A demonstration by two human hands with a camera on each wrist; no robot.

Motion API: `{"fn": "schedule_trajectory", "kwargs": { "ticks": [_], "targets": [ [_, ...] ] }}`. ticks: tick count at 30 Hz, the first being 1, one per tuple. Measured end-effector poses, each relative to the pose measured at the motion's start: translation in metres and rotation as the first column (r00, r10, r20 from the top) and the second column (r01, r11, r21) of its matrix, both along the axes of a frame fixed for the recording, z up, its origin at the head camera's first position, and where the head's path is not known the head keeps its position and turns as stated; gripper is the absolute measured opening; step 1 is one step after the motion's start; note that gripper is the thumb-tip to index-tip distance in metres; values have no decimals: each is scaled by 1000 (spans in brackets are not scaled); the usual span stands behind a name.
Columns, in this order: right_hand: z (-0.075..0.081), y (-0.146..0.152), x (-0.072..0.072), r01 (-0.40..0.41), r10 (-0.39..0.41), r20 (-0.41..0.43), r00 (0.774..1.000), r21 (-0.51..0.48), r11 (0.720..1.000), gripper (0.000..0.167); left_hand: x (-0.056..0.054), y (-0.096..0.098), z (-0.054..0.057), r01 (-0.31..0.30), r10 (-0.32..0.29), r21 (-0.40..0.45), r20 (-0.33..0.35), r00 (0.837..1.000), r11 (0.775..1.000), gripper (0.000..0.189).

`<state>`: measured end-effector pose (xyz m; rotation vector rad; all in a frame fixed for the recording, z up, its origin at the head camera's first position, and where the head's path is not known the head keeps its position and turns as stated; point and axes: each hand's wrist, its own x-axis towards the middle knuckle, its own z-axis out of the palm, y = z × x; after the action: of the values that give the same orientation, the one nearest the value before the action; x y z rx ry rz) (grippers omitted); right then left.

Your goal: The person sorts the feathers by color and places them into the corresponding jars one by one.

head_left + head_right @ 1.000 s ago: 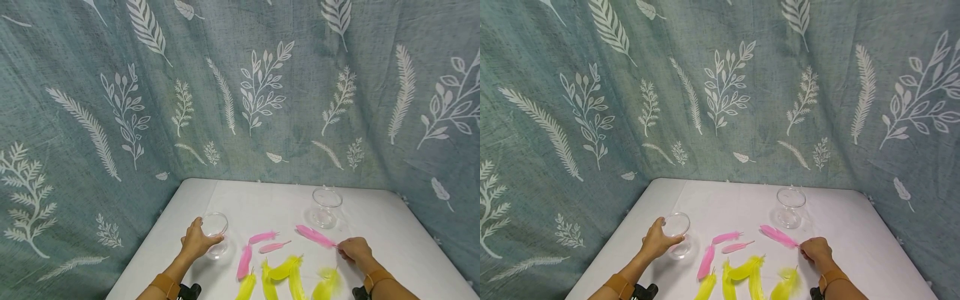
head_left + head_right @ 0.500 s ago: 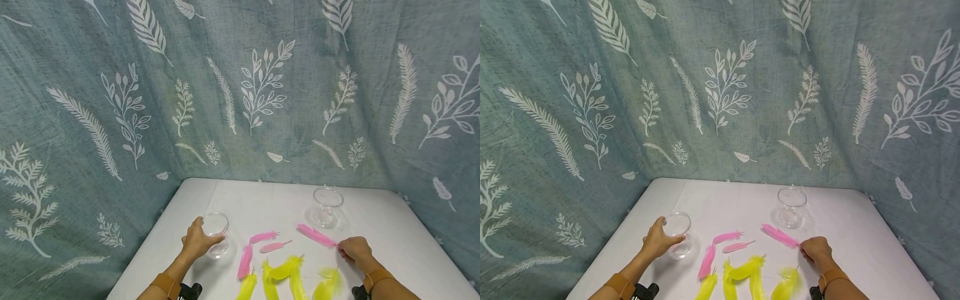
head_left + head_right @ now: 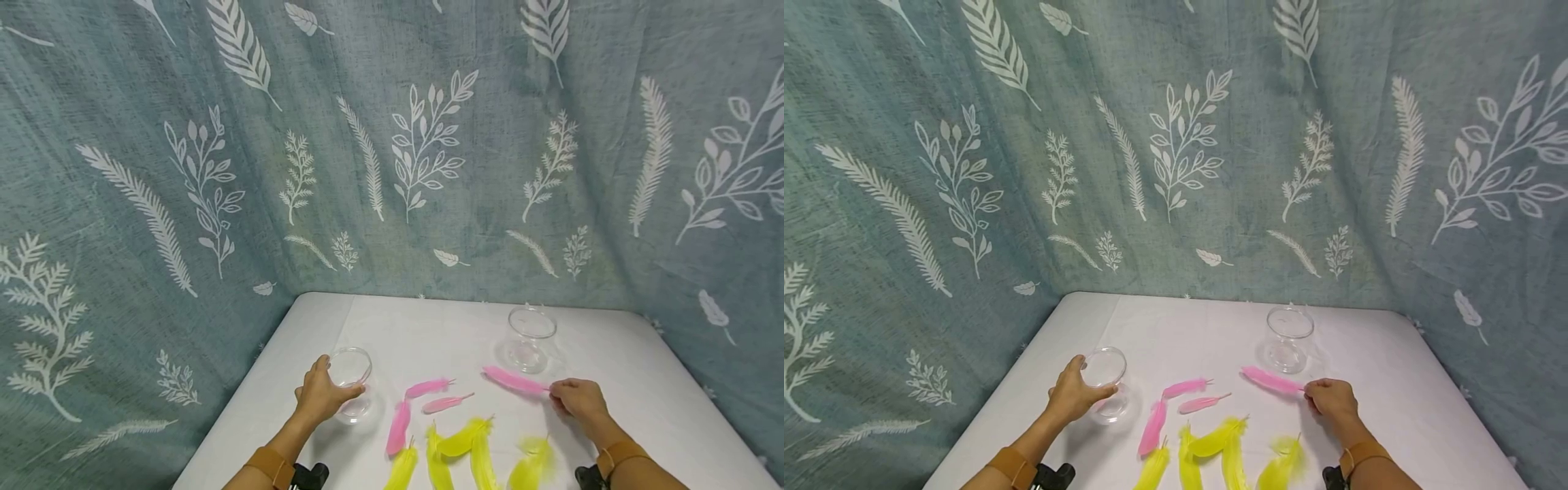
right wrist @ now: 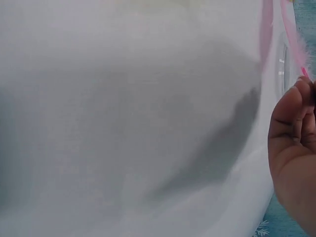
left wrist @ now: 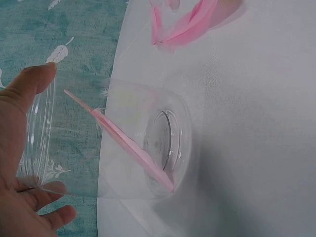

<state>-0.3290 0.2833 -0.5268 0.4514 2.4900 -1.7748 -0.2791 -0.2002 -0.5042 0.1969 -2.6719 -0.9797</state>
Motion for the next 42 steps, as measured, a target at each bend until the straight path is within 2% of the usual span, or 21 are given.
{"fn": "schedule_trajectory", "kwargs": {
  "ticks": [7, 14, 22, 30, 42],
  "targets": [
    [7, -4, -6, -32, 34, -57, 998, 22, 999, 26, 2, -1, 0, 0, 0, 0, 13, 1000, 1000, 103],
    [23, -11, -9, -58, 62, -144, 988, 33, 998, 27, 1, -2, 0, 2, -2, -6, 3, 1000, 1000, 105],
    [43, -25, -11, -67, 76, -178, 981, 52, 996, 27, 0, -3, -3, 1, -1, 1, 7, 1000, 1000, 103],
    [64, -43, -14, -106, 109, -239, 965, 22, 994, 26, -1, -2, -6, -7, 7, 11, 5, 1000, 1000, 105],
    [87, -67, -18, -157, 149, -284, 947, -6, 988, 25, -1, -1, -2, 1, -1, 6, -2, 1000, 1000, 103]
  ]
}}
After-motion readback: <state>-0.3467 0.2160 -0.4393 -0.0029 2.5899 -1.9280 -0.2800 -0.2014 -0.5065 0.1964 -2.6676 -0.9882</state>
